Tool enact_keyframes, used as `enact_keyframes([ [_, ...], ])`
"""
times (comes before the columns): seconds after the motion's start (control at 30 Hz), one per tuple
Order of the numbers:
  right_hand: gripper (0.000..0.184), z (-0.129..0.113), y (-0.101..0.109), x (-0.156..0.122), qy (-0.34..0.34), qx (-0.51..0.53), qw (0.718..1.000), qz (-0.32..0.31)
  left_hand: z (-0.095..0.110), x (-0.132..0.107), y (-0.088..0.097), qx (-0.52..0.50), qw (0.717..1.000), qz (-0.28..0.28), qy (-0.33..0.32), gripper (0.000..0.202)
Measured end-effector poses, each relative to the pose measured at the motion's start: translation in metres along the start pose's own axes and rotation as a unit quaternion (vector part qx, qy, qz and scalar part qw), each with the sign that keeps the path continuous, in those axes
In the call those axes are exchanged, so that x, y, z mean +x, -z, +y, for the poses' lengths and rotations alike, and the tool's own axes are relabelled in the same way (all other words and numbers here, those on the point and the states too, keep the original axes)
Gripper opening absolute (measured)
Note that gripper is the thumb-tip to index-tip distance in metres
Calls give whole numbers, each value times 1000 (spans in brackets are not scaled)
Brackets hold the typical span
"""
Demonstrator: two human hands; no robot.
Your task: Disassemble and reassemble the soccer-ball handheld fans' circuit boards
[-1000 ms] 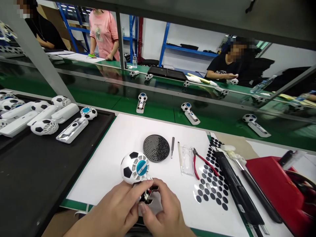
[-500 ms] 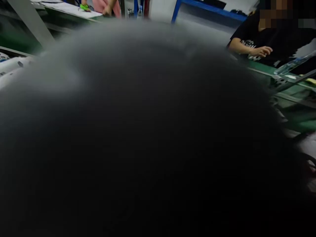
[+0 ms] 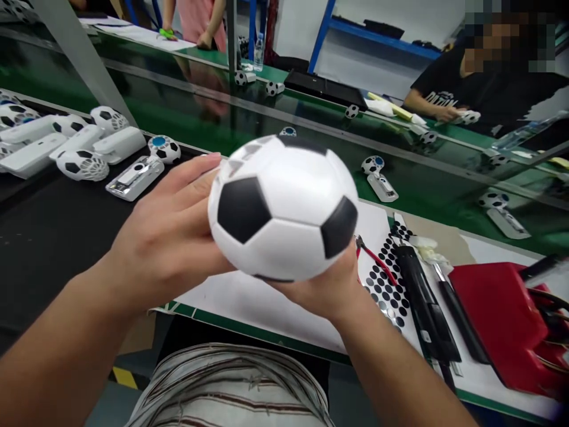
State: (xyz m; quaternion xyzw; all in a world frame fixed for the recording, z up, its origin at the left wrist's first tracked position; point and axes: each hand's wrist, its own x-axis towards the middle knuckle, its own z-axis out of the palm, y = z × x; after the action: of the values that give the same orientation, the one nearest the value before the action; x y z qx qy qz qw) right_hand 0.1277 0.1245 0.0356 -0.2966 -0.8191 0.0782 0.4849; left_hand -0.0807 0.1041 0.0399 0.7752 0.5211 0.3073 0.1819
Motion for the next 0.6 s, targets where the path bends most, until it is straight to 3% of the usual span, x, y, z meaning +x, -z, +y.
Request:
enact_keyframes([
  [0.07, 28, 3, -3, -1, -5, 1, 1000, -10, 0, 2, 0, 26, 994, -8, -104, 43],
  [0.13, 26, 4, -7, -4, -53, 40, 997, -41, -2, -3, -2, -16, 989, 28, -142, 40],
  [0.2, 31, -1, -11, -10, -123, 114, 984, -60, -5, -14, -9, -146, 985, 32, -86, 52],
  [0.27, 35, -10, -15, -17, -190, 180, 963, -64, -9, -28, -21, -313, 950, 3, 12, 62],
  [0.33, 32, -20, -19, -23, -218, 211, 949, -88, -14, -40, -36, -402, 912, -7, 82, 78],
  [0.4, 28, -29, -21, -27, -192, 227, 944, -143, -17, -49, -50, -430, 890, 32, 146, 79],
  [0.47, 27, -33, -23, -32, -167, 242, 944, -149, -21, -53, -60, -434, 872, 90, 208, 64],
  [0.6, 26, -37, -38, -56, -270, 210, 939, -24, -29, -59, -64, -427, 843, 184, 271, 47],
])
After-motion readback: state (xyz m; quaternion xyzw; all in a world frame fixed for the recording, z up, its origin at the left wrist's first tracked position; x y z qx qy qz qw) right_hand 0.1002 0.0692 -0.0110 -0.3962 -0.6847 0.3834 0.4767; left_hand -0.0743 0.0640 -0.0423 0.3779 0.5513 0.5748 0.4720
